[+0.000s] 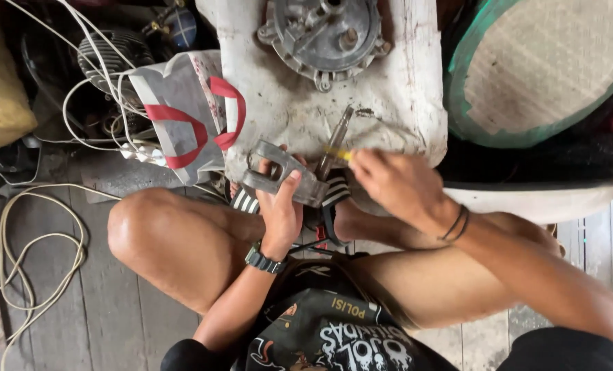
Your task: Scraping residue from a metal engine component using a small hand tool while sitting on the floor.
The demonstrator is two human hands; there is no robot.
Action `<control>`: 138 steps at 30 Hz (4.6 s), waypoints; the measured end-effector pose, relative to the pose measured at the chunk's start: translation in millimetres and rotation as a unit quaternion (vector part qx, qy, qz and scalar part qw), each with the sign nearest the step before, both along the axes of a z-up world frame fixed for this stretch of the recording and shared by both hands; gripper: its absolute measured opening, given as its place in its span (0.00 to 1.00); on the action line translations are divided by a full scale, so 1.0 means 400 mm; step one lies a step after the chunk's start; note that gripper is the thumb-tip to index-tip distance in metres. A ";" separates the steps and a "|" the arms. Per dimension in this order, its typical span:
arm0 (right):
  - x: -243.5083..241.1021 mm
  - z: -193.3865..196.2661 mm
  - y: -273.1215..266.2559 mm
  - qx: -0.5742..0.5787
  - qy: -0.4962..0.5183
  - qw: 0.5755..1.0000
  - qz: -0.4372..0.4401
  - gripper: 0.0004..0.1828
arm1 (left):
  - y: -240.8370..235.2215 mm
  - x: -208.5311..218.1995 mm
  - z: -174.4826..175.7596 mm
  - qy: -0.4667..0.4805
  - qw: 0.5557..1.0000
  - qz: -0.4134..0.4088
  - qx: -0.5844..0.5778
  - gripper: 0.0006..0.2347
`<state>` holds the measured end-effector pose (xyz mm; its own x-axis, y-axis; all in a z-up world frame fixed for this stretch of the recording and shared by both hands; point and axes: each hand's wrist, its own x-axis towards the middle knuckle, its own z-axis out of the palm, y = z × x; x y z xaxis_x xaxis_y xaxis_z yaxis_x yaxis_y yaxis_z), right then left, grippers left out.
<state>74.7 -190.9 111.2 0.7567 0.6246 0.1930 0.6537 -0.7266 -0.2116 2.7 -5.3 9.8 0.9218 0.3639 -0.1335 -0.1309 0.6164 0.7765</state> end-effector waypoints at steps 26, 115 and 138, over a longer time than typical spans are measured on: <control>0.065 0.027 -0.053 0.053 0.039 0.991 -0.112 0.04 | -0.025 -0.018 0.028 -0.036 0.975 -0.007 0.219 0.20; -0.007 0.028 0.032 0.113 0.064 0.988 -0.086 0.03 | -0.013 -0.021 0.046 -0.041 0.966 -0.046 0.252 0.21; -0.030 0.006 0.032 -0.002 0.054 0.998 -0.035 0.03 | 0.008 -0.023 0.074 -0.035 0.944 -0.098 0.314 0.23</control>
